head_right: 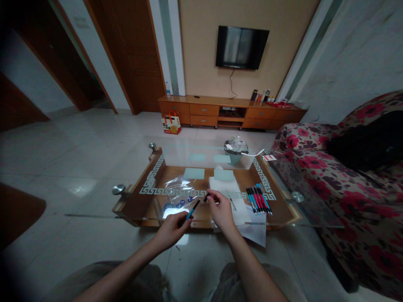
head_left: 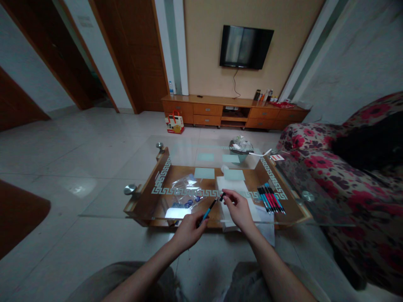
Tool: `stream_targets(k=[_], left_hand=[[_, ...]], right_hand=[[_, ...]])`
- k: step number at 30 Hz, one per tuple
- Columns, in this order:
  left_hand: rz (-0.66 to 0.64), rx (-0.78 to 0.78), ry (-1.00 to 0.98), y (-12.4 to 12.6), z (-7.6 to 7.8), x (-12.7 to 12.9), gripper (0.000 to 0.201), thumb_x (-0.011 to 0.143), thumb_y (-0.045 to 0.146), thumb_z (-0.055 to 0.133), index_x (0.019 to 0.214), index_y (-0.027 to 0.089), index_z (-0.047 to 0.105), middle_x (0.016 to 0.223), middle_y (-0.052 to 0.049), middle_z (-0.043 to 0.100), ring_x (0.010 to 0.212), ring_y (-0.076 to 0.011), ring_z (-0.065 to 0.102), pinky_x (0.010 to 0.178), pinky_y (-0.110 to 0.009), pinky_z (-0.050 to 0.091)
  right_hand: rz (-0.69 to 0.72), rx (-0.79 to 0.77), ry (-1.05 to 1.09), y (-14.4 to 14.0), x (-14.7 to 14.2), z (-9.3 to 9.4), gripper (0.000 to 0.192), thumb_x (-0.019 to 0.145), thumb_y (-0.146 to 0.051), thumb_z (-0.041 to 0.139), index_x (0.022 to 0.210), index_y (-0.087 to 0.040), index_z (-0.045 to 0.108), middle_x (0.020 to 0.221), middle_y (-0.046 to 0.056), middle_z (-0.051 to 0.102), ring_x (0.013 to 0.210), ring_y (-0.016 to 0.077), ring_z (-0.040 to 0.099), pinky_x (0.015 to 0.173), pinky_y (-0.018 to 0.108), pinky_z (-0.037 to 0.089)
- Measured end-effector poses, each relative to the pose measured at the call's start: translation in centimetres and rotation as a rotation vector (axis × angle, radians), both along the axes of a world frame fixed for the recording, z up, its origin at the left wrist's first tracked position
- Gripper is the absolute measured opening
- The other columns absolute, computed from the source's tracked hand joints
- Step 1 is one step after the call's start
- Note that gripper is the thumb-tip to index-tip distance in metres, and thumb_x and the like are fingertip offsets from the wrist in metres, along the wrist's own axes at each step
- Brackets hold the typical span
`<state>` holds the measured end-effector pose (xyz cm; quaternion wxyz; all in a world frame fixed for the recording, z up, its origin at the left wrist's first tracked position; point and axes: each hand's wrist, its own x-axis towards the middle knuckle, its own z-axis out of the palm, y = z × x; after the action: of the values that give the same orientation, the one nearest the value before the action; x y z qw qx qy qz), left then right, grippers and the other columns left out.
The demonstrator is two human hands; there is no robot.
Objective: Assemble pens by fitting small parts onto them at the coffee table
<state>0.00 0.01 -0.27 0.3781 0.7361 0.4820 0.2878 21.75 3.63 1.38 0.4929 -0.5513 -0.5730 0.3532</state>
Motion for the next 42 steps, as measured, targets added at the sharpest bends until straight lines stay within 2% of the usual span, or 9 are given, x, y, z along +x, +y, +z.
stream_targets(k=[5, 11, 18, 33, 42], left_hand=[[-0.005, 0.009, 0.012, -0.03, 0.28, 0.05, 0.029, 0.092, 0.036, 0.049, 0.085, 0.015, 0.067, 0.066, -0.001, 0.060, 0.059, -0.0127, 0.050, 0.055, -0.022, 0.029], [-0.026, -0.004, 0.004, -0.17, 0.39, 0.14, 0.028, 0.092, 0.036, 0.049, 0.087, 0.015, 0.067, 0.067, 0.000, 0.061, 0.059, -0.0127, 0.050, 0.055, -0.022, 0.030], [-0.037, 0.000, 0.005, -0.19, 0.23, 0.15, 0.027, 0.092, 0.035, 0.050, 0.088, 0.015, 0.068, 0.067, 0.000, 0.061, 0.060, -0.0126, 0.050, 0.056, -0.022, 0.030], [-0.070, -0.020, -0.018, -0.31, 0.90, 0.18, 0.029, 0.092, 0.036, 0.050, 0.089, 0.015, 0.069, 0.071, -0.002, 0.064, 0.062, -0.0140, 0.053, 0.057, -0.023, 0.034], [-0.061, -0.017, -0.035, -0.26, 0.29, 0.18, 0.030, 0.092, 0.037, 0.049, 0.084, 0.015, 0.067, 0.068, -0.002, 0.062, 0.063, -0.0138, 0.052, 0.057, -0.023, 0.034]], right_hand=[[-0.015, -0.009, -0.026, -0.04, -0.07, 0.27, 0.033, 0.087, -0.036, 0.057, 0.111, -0.019, 0.072, 0.101, 0.008, 0.074, 0.081, 0.0203, 0.067, 0.074, 0.032, 0.055], [-0.049, -0.005, -0.045, -0.11, -0.07, 0.52, 0.036, 0.088, -0.041, 0.055, 0.109, -0.018, 0.073, 0.099, 0.009, 0.075, 0.078, 0.0222, 0.069, 0.069, 0.033, 0.056], [-0.093, 0.001, -0.069, -0.14, 0.07, 0.69, 0.036, 0.088, -0.042, 0.055, 0.107, -0.018, 0.075, 0.100, 0.009, 0.075, 0.079, 0.0224, 0.069, 0.071, 0.033, 0.056], [-0.089, 0.006, -0.090, -0.29, 0.01, 0.72, 0.036, 0.089, -0.043, 0.054, 0.107, -0.020, 0.075, 0.100, 0.009, 0.075, 0.079, 0.0229, 0.070, 0.072, 0.035, 0.057], [-0.047, 0.031, -0.134, -0.46, -0.17, 0.59, 0.033, 0.090, -0.040, 0.053, 0.105, -0.022, 0.075, 0.098, 0.007, 0.075, 0.080, 0.0223, 0.070, 0.070, 0.033, 0.056]])
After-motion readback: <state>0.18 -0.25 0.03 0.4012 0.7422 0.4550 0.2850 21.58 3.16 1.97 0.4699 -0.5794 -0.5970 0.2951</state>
